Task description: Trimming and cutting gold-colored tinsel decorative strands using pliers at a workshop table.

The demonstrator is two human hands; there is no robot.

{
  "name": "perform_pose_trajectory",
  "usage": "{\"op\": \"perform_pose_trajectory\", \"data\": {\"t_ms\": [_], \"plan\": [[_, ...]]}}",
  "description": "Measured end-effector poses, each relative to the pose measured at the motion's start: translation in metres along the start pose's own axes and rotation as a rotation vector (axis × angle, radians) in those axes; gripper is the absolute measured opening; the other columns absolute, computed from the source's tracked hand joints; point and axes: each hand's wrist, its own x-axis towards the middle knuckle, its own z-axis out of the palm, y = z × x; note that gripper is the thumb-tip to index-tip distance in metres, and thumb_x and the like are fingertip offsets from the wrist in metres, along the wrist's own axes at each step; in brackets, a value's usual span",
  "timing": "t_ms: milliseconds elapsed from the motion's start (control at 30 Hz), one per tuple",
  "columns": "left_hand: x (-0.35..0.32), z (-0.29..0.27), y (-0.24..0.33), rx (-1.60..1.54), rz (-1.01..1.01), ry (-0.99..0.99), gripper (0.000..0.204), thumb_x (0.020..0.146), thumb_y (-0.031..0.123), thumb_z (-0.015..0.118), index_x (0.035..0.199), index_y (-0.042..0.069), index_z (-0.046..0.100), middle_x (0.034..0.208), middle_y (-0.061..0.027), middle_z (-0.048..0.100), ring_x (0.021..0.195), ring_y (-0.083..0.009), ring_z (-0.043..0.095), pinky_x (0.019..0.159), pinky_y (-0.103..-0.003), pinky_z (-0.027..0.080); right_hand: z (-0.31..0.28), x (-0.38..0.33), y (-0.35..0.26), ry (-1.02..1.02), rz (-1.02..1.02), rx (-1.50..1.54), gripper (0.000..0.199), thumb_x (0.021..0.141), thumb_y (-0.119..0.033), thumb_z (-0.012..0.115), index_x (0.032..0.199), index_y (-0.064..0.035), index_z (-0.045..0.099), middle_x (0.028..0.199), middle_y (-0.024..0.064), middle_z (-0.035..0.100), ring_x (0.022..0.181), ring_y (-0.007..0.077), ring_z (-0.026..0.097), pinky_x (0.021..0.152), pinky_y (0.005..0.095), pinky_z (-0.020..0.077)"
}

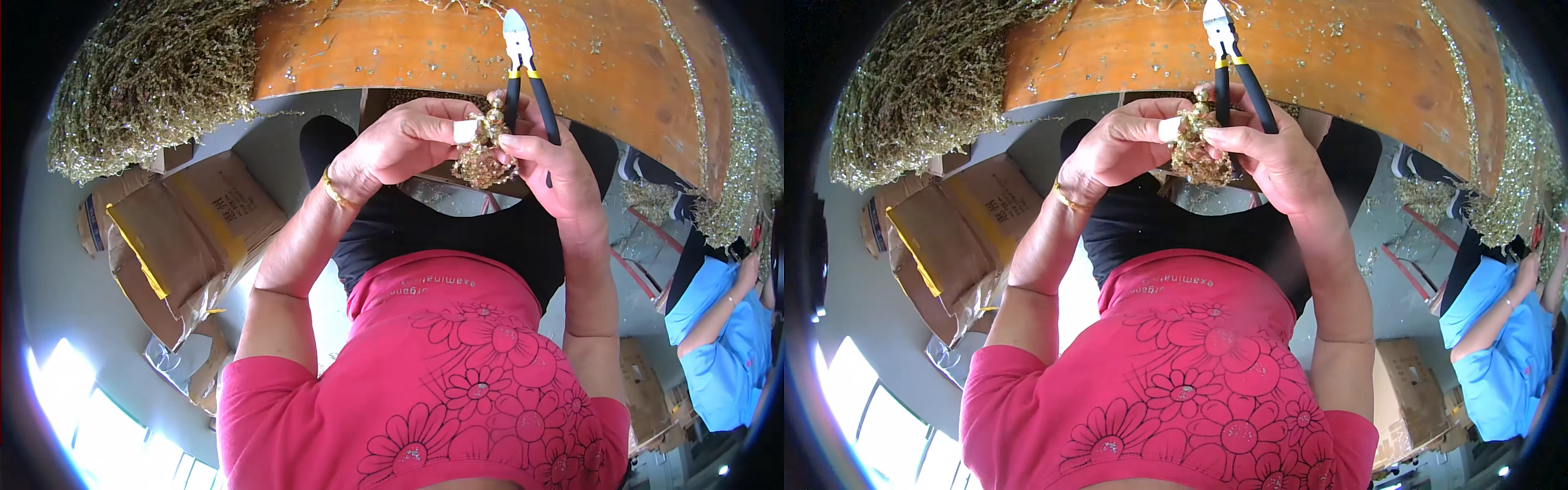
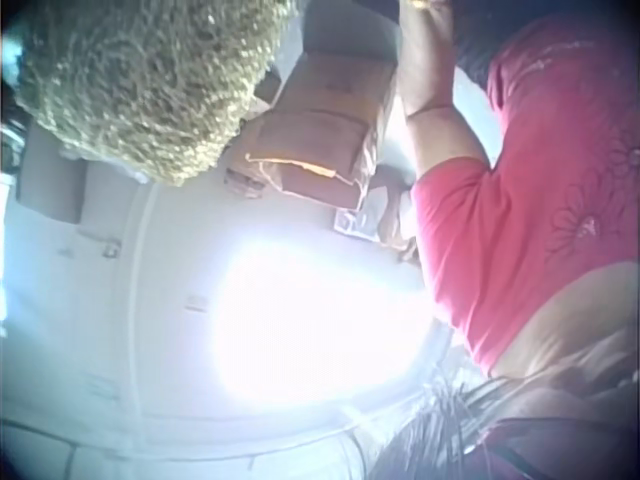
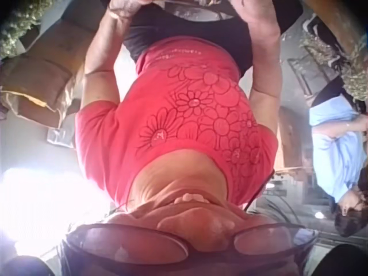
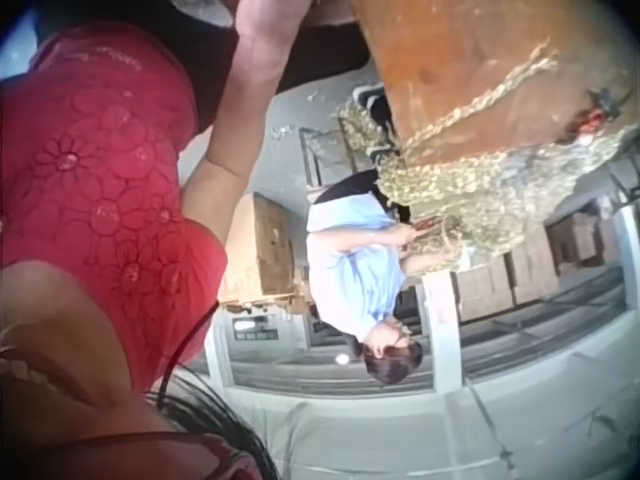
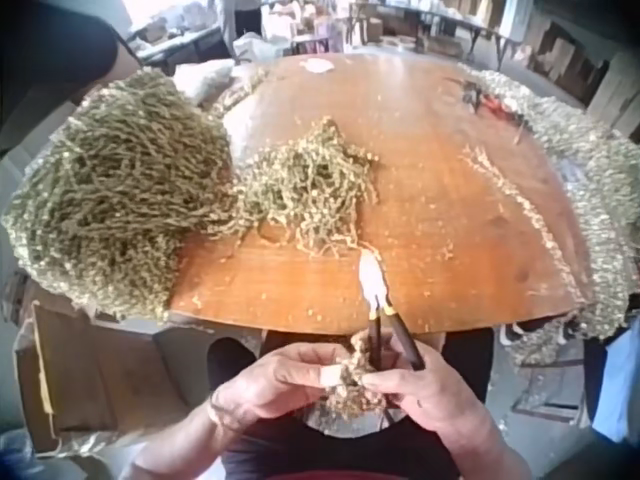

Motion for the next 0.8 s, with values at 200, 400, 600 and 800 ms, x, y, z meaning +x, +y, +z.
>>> {"op": "perform_pose_trajectory", "data": {"t_ms": [200,400,600,800], "plan": [[0.000,-0.004,-0.003,0.007,0.075,0.026,0.025,0.083,0.018,0.054,0.099,-0.002,0.053,0.095,-0.0090,0.058,0.093,-0.0178,0.054,0.088,-0.031,0.039,0.006,-0.001,-0.001,0.085,-0.091,-0.195,0.044,0.075,-0.005,0.055,0.117,0.0026,0.044,0.089,0.0043,0.052,0.078,0.0101,0.047,0.070,0.0236,0.0379],[-0.009,0.010,0.006,0.390,0.149,0.169,0.016,0.084,0.011,0.053,0.095,0.000,0.056,0.086,-0.0046,0.061,0.080,-0.0095,0.055,0.075,-0.022,0.043,0.010,0.000,0.000,0.081,-0.075,-0.055,0.043,0.076,-0.006,0.058,0.116,0.0020,0.043,0.092,0.0052,0.053,0.081,0.0115,0.049,0.071,0.0252,0.0400],[-0.014,0.012,-0.003,0.377,0.311,0.302,0.012,0.080,0.003,0.057,0.091,0.000,0.058,0.080,-0.0021,0.061,0.073,-0.0068,0.055,0.069,-0.021,0.045,0.021,-0.005,0.012,0.198,-0.252,-0.253,0.045,0.076,-0.004,0.062,0.117,0.0010,0.043,0.102,0.0081,0.054,0.091,0.0142,0.053,0.078,0.0264,0.0427],[-0.019,0.019,-0.009,0.741,0.497,0.343,0.009,0.078,0.006,0.058,0.086,0.000,0.057,0.078,-0.0038,0.060,0.072,-0.0078,0.055,0.067,-0.023,0.045,0.026,-0.011,0.009,0.252,-0.343,-0.607,0.035,0.074,-0.002,0.061,0.108,-0.0009,0.051,0.096,0.0063,0.058,0.089,0.0140,0.056,0.079,0.0273,0.0434]]}}
